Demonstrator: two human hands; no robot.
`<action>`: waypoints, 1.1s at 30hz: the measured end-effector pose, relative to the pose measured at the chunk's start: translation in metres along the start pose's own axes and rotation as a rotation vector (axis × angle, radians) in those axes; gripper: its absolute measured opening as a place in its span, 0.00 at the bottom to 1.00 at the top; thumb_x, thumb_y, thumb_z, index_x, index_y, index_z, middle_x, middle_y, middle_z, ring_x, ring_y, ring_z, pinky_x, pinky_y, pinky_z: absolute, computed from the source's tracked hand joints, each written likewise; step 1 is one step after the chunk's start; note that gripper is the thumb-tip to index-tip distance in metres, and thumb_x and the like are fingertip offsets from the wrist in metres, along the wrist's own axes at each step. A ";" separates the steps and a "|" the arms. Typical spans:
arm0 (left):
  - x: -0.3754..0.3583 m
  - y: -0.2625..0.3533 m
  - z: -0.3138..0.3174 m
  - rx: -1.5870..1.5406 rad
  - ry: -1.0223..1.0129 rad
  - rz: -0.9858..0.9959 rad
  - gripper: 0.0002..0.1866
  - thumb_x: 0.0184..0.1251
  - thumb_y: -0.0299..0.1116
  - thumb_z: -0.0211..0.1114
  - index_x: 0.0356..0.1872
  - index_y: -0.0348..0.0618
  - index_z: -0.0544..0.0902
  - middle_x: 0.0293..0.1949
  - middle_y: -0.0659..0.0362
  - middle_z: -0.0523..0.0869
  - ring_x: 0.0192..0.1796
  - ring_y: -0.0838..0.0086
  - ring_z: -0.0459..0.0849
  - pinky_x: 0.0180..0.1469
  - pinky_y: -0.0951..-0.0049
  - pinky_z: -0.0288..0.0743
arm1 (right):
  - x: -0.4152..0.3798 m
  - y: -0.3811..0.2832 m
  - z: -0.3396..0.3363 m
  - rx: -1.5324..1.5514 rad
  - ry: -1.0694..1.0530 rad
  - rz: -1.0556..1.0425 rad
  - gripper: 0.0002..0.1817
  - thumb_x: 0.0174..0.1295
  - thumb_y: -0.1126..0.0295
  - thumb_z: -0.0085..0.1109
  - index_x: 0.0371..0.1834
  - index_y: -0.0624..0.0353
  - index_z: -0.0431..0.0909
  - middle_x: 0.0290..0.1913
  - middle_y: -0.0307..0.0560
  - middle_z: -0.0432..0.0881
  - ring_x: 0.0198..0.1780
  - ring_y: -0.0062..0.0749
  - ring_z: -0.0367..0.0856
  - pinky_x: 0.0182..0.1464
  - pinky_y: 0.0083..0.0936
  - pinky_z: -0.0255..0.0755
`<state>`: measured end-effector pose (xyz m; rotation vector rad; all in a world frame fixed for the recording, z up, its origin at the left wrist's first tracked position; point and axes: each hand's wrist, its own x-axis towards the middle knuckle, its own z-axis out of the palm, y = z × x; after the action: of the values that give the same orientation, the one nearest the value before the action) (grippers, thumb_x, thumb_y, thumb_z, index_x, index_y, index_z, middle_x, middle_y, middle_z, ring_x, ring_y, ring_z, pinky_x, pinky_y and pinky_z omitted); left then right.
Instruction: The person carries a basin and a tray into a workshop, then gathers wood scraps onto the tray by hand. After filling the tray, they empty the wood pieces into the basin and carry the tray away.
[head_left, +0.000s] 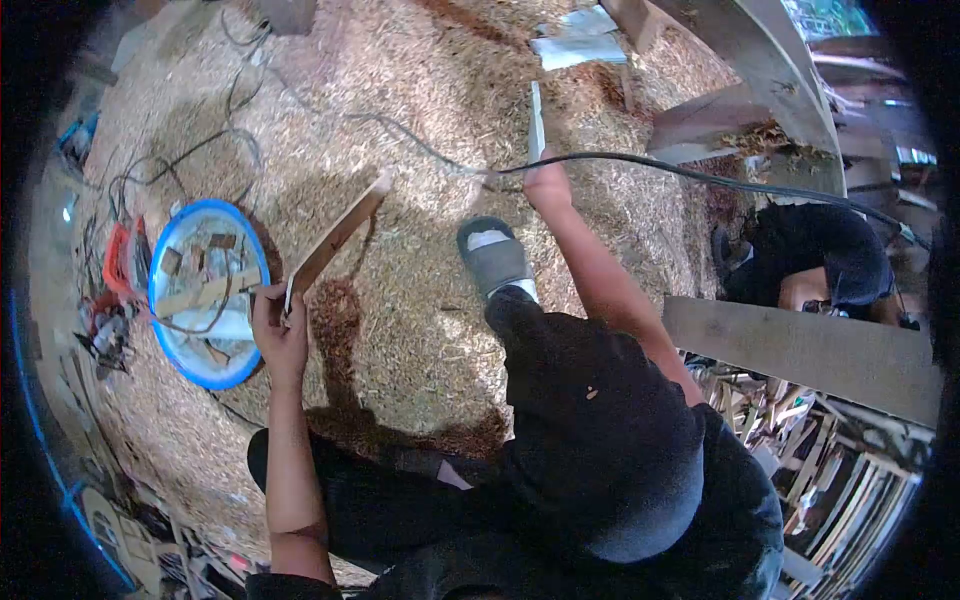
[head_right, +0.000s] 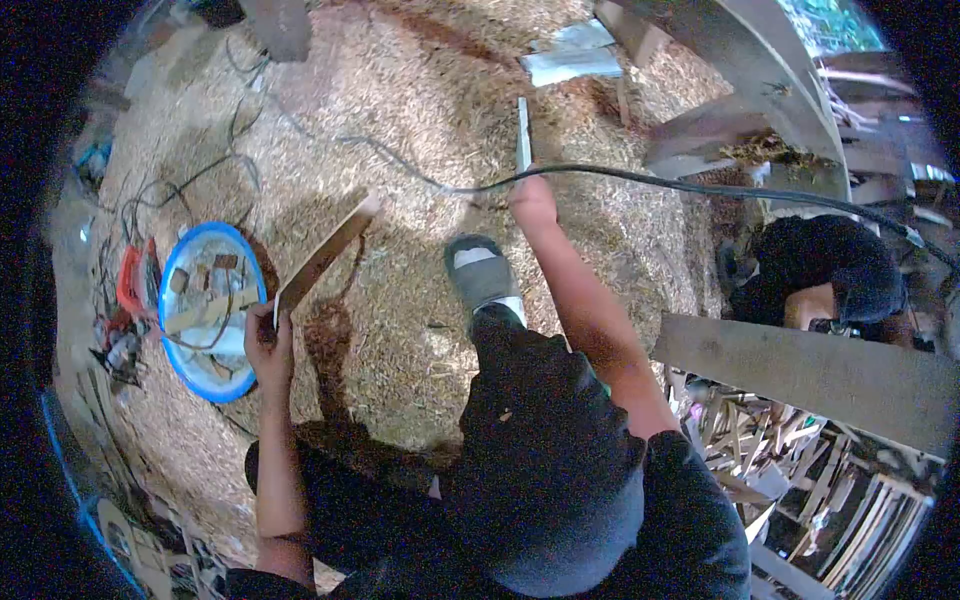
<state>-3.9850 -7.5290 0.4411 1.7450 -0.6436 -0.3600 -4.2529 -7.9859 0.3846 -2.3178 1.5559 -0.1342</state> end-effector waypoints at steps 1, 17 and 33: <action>-0.007 -0.004 -0.007 0.001 0.015 -0.009 0.07 0.78 0.20 0.67 0.50 0.38 0.79 0.45 0.62 0.82 0.48 0.80 0.81 0.53 0.78 0.75 | 0.000 -0.008 0.002 -0.017 -0.005 -0.049 0.17 0.68 0.66 0.60 0.58 0.60 0.75 0.48 0.72 0.87 0.52 0.73 0.85 0.54 0.58 0.80; -0.005 0.002 -0.041 0.060 0.087 -0.039 0.05 0.78 0.22 0.67 0.48 0.35 0.81 0.42 0.61 0.85 0.46 0.79 0.82 0.51 0.76 0.76 | -0.058 -0.123 -0.003 0.115 -0.125 -0.294 0.19 0.70 0.66 0.62 0.59 0.62 0.72 0.45 0.75 0.86 0.50 0.78 0.84 0.53 0.64 0.78; 0.004 0.015 -0.044 0.042 0.135 0.069 0.05 0.80 0.19 0.64 0.51 0.33 0.80 0.44 0.58 0.78 0.48 0.75 0.81 0.56 0.75 0.75 | -0.006 -0.003 0.037 0.064 0.276 0.034 0.19 0.74 0.65 0.60 0.62 0.64 0.78 0.50 0.71 0.86 0.54 0.71 0.85 0.56 0.58 0.77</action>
<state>-3.9610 -7.4987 0.4682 1.7657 -0.6152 -0.1804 -4.2432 -7.9708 0.3513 -2.2980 1.6889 -0.5069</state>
